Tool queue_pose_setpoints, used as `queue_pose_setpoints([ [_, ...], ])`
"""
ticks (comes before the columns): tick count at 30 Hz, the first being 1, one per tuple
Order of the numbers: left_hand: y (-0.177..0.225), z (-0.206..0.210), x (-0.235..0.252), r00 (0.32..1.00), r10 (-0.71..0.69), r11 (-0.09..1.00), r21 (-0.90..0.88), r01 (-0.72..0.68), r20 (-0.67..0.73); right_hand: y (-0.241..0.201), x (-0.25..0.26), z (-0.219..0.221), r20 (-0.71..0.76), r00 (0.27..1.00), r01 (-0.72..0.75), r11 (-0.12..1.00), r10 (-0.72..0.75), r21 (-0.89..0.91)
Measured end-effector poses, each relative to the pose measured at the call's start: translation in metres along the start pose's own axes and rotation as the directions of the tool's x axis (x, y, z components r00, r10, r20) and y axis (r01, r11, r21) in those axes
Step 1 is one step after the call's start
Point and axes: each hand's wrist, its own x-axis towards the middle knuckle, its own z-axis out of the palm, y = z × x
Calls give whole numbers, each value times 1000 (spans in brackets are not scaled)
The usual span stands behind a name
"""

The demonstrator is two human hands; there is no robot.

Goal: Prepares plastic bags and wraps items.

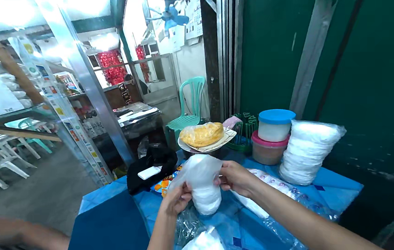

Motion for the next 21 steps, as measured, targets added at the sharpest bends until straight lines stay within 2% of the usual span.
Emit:
queue_pose_setpoints([
  [3, -10, -3, 4, 1000, -2, 999, -48, 1, -22, 10, 0, -1, -46, 999, 7, 1000, -6, 27],
  [5, -13, 2, 0, 996, 61, 998, -25, -63, -69, 19, 1, -2, -84, 995, 63, 996, -58, 68],
  [7, -15, 10, -11, 981, 156, 988, 16, -155, -113, 32, -1, -1, -185, 977, 139, 979, -109, 152],
  [10, -16, 23, -42, 955, 265, 964, 26, -264, -135, 51, -15, 19, -429, 897, 299, 860, -105, 414],
  [12, -20, 31, -58, 938, 315, 949, 34, -313, -147, 59, -30, 39, -512, 858, 381, 730, -50, 568],
  [14, -24, 36, -67, 917, 363, 931, 102, -350, -163, 61, -40, 56, -552, 833, 424, 617, 21, 663],
  [16, -26, 37, -69, 904, 406, 907, 184, -379, -137, 58, -47, 65, -542, 840, 432, 562, 36, 706],
  [19, -28, 38, -67, 883, 455, 874, 250, -417, -119, 49, -51, 73, -548, 836, 453, 532, 26, 715],
  [21, -27, 38, -64, 870, 479, 860, 261, -439, -113, 53, -49, 75, -568, 822, 486, 562, -35, 669],
])
